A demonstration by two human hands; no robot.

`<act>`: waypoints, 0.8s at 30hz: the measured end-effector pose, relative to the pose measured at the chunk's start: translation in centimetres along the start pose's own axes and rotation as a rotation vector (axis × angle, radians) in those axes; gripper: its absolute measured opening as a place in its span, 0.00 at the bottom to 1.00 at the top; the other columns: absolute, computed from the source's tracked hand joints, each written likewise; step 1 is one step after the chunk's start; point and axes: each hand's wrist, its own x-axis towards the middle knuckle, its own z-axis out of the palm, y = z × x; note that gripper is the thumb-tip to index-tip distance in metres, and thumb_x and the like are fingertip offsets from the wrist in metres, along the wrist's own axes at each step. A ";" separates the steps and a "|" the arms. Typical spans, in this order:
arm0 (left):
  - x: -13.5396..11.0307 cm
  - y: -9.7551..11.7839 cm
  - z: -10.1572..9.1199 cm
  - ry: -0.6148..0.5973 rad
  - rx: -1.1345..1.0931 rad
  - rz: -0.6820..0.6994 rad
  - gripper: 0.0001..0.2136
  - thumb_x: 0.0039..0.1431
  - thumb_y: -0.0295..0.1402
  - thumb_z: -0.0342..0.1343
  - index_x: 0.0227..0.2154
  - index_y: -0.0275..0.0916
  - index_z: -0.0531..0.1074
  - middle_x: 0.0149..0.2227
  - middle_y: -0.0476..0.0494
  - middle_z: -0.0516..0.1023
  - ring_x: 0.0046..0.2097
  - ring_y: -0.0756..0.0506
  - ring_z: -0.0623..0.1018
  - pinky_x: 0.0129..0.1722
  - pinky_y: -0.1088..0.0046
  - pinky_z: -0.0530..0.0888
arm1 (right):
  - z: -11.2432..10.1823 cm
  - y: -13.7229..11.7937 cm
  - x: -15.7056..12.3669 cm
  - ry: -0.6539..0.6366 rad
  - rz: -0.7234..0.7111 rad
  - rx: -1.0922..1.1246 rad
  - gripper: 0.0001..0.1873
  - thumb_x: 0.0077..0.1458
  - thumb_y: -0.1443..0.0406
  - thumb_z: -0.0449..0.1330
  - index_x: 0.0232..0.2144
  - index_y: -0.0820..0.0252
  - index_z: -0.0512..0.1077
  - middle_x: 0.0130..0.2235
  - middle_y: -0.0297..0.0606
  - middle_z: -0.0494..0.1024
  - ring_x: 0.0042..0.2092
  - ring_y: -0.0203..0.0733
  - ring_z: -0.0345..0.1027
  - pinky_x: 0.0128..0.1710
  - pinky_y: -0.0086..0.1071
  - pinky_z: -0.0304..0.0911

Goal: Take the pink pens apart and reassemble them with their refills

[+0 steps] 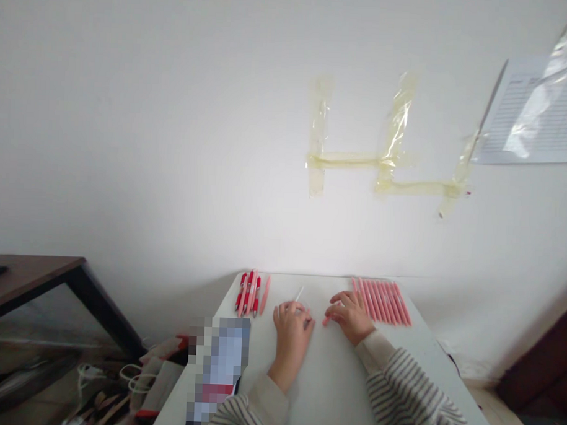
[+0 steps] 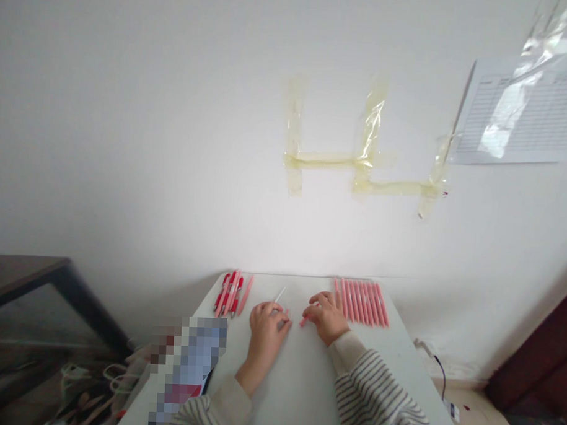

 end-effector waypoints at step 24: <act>0.3 -0.1 -0.1 0.003 0.021 0.005 0.02 0.53 0.30 0.62 0.28 0.45 0.78 0.43 0.46 0.76 0.51 0.41 0.68 0.59 0.53 0.60 | -0.9 -1.4 -0.1 -0.013 0.042 0.045 0.11 0.60 0.64 0.61 0.37 0.39 0.81 0.45 0.34 0.78 0.57 0.51 0.59 0.65 0.60 0.40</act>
